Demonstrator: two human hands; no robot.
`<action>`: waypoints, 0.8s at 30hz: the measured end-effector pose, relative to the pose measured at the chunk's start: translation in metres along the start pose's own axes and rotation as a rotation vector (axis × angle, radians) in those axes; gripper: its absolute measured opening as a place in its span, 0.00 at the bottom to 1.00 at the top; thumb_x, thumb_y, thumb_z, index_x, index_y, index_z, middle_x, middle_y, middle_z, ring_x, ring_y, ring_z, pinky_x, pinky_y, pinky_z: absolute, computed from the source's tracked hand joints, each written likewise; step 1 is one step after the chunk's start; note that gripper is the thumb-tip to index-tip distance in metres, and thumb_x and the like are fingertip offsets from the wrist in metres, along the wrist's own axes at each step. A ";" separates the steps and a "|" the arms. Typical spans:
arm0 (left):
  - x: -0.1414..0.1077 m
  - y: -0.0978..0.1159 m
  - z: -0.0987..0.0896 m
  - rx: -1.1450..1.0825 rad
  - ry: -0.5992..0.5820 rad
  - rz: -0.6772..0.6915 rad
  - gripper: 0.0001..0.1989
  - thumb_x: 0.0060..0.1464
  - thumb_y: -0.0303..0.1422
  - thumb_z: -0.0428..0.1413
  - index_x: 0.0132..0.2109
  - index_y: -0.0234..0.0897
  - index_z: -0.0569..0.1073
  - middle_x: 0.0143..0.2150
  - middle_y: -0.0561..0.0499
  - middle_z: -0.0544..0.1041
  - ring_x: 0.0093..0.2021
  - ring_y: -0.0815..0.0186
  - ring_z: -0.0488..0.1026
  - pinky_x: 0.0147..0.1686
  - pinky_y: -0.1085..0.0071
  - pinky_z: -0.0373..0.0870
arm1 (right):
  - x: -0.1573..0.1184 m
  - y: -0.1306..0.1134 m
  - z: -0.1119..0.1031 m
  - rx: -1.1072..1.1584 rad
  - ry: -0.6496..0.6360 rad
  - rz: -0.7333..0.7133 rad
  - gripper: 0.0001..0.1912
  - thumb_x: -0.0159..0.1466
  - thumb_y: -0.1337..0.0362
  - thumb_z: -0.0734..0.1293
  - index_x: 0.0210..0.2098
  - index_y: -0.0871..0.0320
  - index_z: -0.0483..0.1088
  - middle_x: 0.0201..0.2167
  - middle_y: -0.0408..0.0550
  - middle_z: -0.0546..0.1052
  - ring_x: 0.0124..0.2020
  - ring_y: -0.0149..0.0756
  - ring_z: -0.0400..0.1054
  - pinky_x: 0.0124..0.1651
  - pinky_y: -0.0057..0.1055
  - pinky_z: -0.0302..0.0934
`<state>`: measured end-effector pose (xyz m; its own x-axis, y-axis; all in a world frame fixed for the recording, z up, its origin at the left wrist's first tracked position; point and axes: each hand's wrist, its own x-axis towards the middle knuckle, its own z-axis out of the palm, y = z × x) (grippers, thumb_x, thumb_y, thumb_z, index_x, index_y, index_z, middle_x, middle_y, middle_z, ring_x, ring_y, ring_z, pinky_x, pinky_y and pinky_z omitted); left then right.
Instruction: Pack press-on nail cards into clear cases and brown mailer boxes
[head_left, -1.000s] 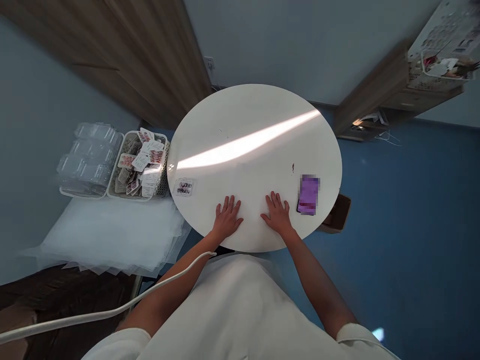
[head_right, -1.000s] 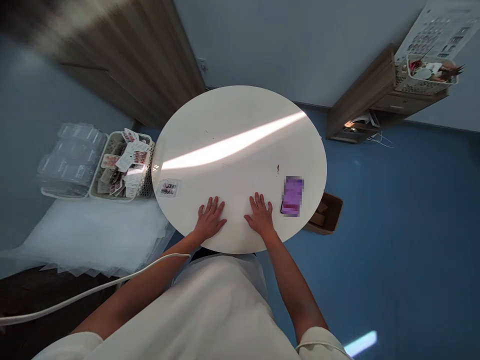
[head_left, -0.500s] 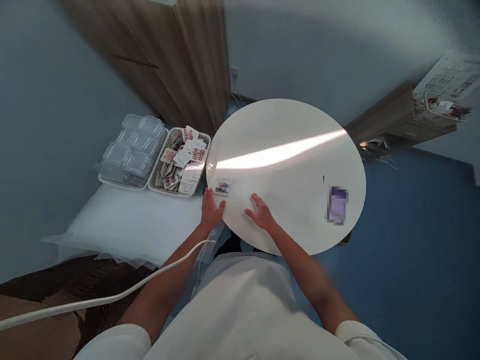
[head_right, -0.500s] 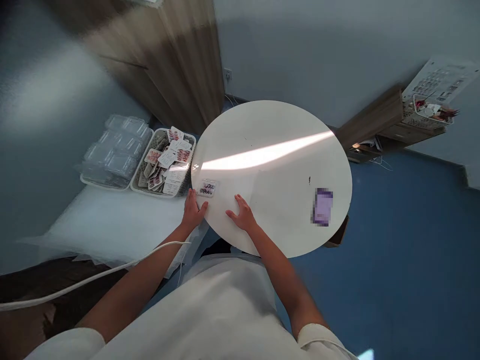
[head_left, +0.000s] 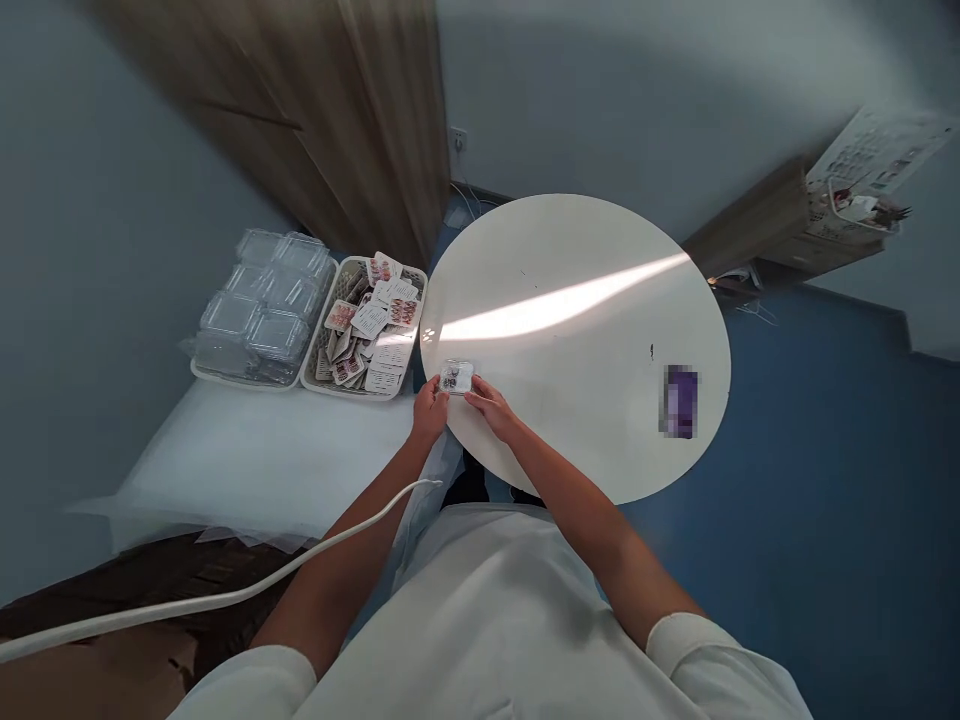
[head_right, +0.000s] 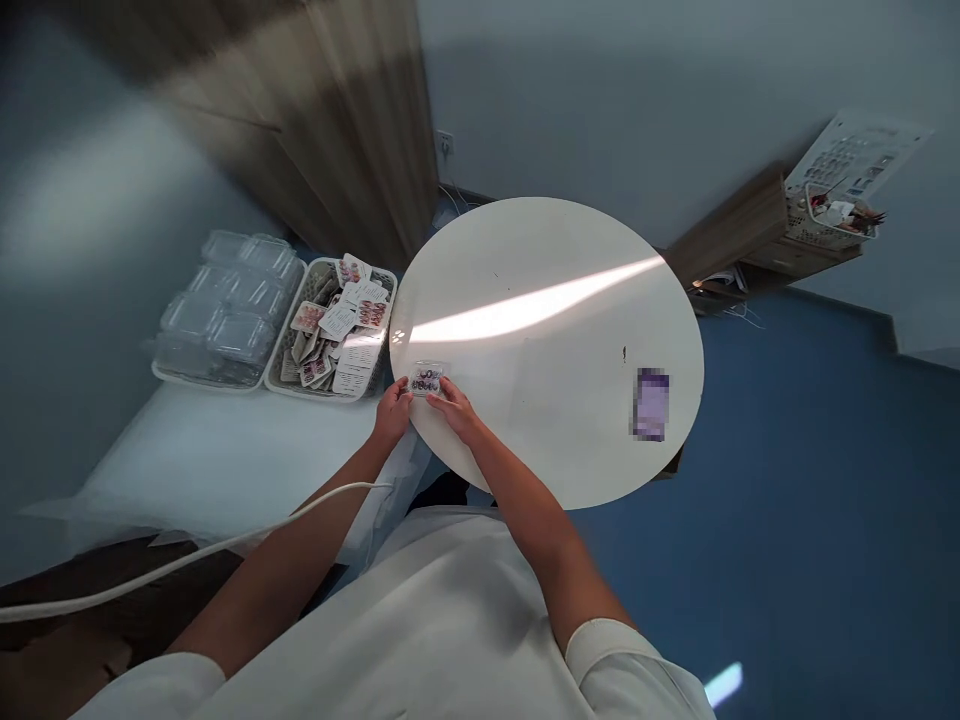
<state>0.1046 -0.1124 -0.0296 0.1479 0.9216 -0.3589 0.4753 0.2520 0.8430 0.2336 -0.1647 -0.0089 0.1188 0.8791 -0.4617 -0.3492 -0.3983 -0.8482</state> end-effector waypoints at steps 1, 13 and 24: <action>-0.002 0.002 0.001 -0.019 0.003 -0.012 0.23 0.48 0.32 0.46 0.53 0.30 0.64 0.53 0.42 0.67 0.52 0.58 0.64 0.50 0.64 0.61 | -0.003 -0.001 -0.002 0.019 -0.004 0.002 0.29 0.50 0.55 0.66 0.51 0.56 0.63 0.53 0.45 0.65 0.56 0.40 0.56 0.56 0.35 0.52; -0.076 0.033 0.091 -0.023 -0.448 0.212 0.23 0.49 0.35 0.46 0.52 0.33 0.66 0.46 0.46 0.73 0.45 0.62 0.70 0.46 0.63 0.65 | -0.120 0.000 -0.134 -0.243 0.248 -0.094 0.28 0.53 0.59 0.64 0.53 0.56 0.62 0.58 0.48 0.57 0.58 0.41 0.53 0.57 0.42 0.52; -0.127 0.054 0.159 0.227 -0.497 0.259 0.20 0.51 0.33 0.45 0.50 0.35 0.69 0.48 0.47 0.73 0.47 0.62 0.69 0.49 0.63 0.64 | -0.164 0.031 -0.225 -0.326 0.188 -0.096 0.30 0.49 0.72 0.58 0.54 0.58 0.61 0.57 0.46 0.59 0.58 0.37 0.54 0.58 0.39 0.52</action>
<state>0.2489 -0.2628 -0.0023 0.6451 0.6824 -0.3436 0.5346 -0.0819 0.8411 0.4121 -0.3799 -0.0184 0.3153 0.8653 -0.3897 -0.0180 -0.4051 -0.9141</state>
